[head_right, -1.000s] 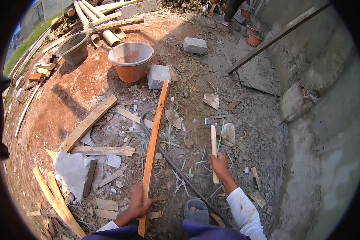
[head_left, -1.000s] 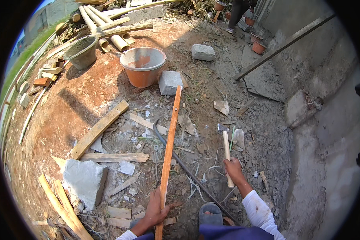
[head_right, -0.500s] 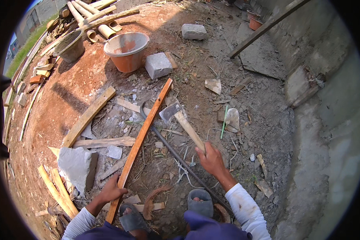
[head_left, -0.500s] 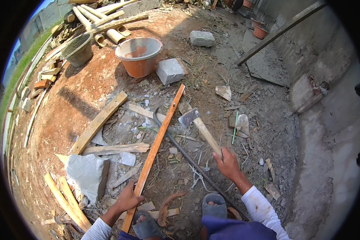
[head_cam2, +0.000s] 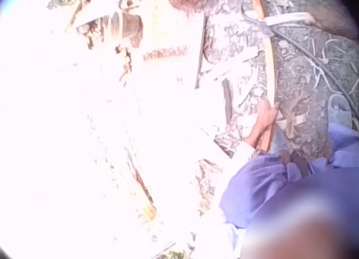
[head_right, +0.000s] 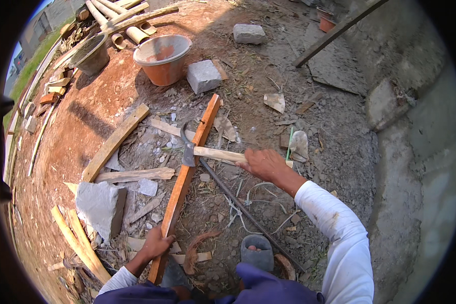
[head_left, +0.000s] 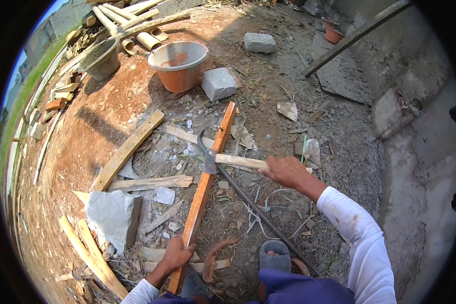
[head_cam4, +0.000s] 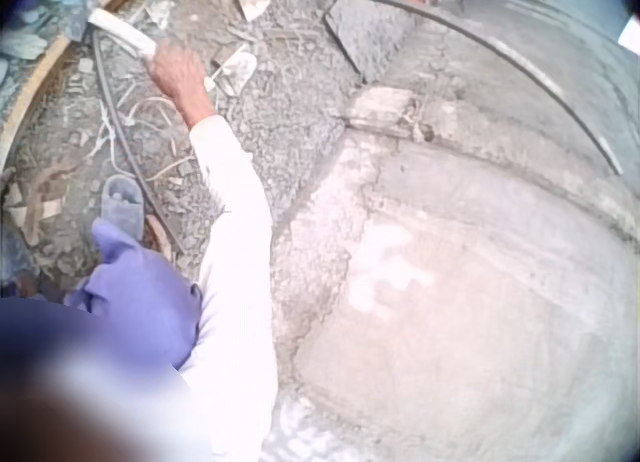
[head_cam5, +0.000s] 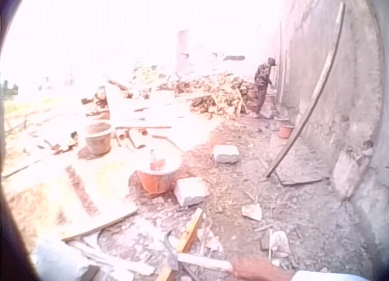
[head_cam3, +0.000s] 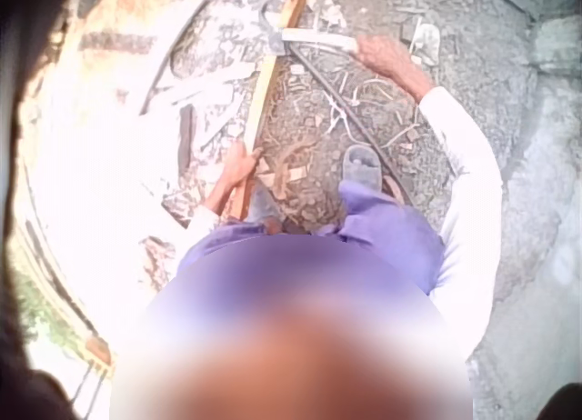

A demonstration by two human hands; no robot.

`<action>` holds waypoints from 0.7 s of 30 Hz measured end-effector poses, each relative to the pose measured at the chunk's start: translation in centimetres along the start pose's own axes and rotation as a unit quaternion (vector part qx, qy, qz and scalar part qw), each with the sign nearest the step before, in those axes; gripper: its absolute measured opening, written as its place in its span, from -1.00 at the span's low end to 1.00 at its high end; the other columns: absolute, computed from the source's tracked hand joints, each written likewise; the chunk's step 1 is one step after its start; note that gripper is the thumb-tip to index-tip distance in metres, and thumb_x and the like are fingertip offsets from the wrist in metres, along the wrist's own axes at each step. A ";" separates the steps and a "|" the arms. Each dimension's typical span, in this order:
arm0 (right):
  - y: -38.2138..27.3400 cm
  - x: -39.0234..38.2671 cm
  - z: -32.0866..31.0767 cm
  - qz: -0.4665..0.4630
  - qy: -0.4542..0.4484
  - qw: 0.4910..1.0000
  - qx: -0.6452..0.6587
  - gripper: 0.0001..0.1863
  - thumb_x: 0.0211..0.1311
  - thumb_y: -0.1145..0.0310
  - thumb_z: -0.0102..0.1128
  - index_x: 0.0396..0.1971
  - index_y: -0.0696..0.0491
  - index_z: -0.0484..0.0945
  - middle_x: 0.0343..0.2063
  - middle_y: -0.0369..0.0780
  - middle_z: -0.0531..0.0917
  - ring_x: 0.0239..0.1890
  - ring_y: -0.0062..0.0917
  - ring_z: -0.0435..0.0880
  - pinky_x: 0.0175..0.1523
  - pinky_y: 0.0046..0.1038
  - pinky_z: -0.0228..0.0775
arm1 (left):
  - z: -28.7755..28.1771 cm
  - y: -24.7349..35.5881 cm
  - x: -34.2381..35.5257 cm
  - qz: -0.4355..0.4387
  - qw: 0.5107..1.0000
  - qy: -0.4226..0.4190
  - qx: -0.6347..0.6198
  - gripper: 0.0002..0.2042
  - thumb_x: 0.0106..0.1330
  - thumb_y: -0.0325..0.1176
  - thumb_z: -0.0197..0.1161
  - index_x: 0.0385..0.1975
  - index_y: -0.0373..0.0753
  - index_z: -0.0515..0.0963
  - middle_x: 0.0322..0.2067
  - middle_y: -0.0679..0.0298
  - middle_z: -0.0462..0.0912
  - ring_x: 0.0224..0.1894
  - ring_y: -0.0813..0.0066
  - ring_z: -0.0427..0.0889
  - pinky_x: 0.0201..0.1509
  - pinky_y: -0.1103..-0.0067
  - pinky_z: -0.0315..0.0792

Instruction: The person uses a hand saw to cut several wooden planks on the ground. They position each plank, saw through it, and set the cut pieces aside. The person also uses a metal rod to measure or mark the wood before cutting.

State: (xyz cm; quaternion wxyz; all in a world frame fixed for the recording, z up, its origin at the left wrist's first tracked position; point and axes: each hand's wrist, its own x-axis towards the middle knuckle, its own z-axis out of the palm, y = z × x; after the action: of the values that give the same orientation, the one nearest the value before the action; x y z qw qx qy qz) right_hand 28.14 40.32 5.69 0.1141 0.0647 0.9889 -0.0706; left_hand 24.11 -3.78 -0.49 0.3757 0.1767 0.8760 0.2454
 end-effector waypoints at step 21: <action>0.3 0.6 -5.1 0.004 0.083 0.996 0.035 -0.44 0.53 -0.19 -0.02 -0.25 0.10 0.48 -0.48 -0.06 0.69 -0.38 -0.01 0.73 -0.26 0.03 0.54 | 1.6 -0.5 -0.4 -0.009 1.000 0.007 -0.014 -0.57 0.18 -0.23 0.36 -0.21 -0.57 0.53 -0.32 -0.36 0.67 -0.15 -0.34 0.70 0.01 0.10 0.56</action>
State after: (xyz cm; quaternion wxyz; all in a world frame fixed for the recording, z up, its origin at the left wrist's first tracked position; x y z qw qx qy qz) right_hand 26.49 41.41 10.38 0.0291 0.0782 0.9916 -0.0985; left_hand 25.53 -3.88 -1.47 0.3743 0.1618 0.8767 0.2551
